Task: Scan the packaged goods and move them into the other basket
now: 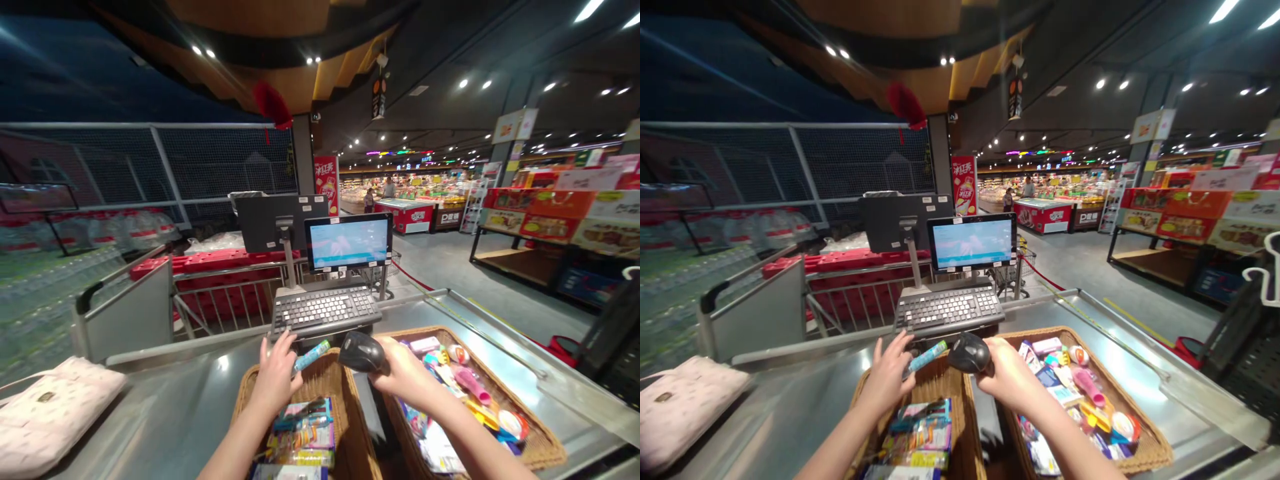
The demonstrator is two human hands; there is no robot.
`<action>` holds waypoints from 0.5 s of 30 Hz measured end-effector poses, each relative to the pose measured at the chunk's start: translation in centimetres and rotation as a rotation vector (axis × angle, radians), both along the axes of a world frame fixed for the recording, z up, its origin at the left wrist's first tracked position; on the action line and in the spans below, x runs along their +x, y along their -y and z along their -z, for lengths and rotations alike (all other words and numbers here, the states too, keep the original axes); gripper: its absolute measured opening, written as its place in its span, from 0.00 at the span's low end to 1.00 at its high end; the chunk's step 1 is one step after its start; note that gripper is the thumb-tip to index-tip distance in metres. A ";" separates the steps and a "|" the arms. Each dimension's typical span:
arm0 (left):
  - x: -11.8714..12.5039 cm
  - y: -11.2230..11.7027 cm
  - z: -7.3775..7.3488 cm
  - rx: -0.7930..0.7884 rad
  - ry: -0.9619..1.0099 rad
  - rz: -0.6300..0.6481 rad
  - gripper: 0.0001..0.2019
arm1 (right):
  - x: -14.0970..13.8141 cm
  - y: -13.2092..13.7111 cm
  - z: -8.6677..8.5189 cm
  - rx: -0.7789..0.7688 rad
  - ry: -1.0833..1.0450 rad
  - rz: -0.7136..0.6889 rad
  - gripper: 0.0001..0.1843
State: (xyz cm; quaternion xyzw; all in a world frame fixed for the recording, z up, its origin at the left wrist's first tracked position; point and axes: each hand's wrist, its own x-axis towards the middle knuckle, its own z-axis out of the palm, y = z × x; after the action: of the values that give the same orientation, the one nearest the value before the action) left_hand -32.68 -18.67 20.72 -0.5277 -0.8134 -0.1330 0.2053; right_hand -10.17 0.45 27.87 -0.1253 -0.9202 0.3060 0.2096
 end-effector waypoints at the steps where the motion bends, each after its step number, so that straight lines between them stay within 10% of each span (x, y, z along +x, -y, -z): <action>1: 0.1 0.4 0.3 -0.010 0.011 -0.004 0.06 | -0.2 0.2 0.1 0.001 0.006 -0.004 0.19; 15: 0.6 4.8 5.2 -0.217 0.204 0.011 0.05 | -1.8 2.8 1.6 -0.003 0.118 -0.063 0.10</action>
State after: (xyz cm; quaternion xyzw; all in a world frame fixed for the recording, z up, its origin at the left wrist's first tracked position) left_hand -32.11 -23.49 15.57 -0.5350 -0.8368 -0.0984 0.0625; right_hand -12.00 -2.32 26.29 -0.1144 -0.9339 0.3061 0.1450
